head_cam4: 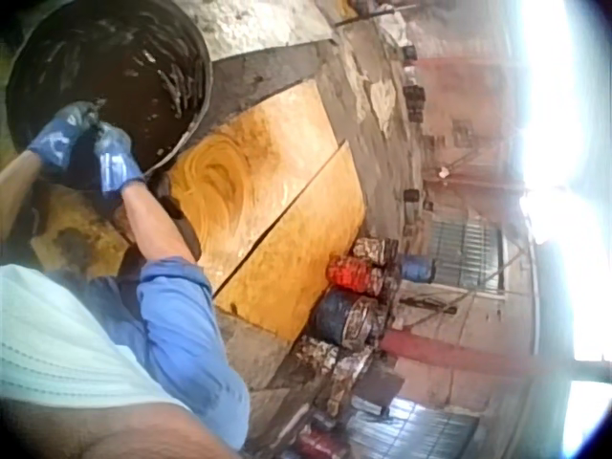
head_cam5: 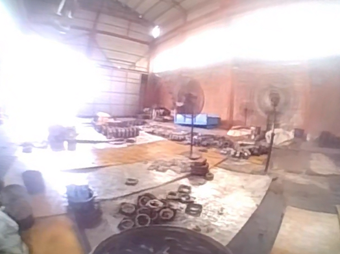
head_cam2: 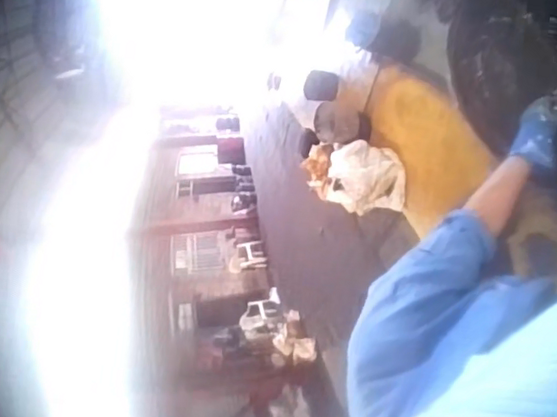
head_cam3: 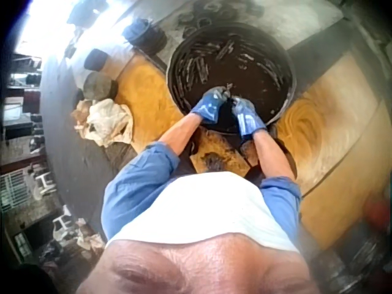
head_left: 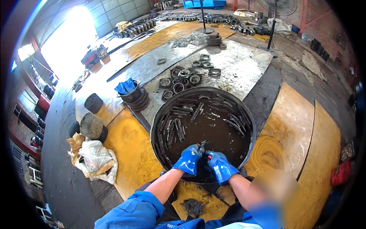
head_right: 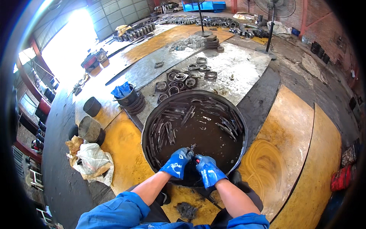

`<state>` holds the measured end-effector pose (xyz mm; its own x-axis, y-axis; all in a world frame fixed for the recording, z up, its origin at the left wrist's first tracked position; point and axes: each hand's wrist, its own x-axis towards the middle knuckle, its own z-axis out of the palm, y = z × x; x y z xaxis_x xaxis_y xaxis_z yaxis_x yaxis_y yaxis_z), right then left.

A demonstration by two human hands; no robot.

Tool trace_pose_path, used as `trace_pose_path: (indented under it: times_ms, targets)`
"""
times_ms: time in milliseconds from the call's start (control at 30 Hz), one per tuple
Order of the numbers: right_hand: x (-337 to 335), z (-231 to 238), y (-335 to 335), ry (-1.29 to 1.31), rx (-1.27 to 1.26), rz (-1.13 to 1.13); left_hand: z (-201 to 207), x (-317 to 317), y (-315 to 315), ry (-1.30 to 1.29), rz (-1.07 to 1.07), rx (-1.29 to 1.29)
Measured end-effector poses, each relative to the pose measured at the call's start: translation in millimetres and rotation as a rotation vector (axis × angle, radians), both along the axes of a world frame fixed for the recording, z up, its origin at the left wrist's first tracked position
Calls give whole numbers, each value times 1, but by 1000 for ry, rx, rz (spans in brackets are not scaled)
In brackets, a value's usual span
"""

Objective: The person cleans various metal components using a small brush inside a container of liquid.

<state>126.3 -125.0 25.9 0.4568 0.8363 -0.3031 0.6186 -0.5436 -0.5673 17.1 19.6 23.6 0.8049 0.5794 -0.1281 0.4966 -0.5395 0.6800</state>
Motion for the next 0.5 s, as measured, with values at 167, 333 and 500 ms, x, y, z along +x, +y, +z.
trace_pose_path:
  times_ms: [167,333,500]
  targets:
    - [15,27,-13,485,154,-93,-11,-5,0,121,74,38]
    - [21,12,-14,658,149,-189,-19,-16,2,110,113,36]
    - [8,5,-12,134,124,20,-8,-18,10,203,-97,-261]
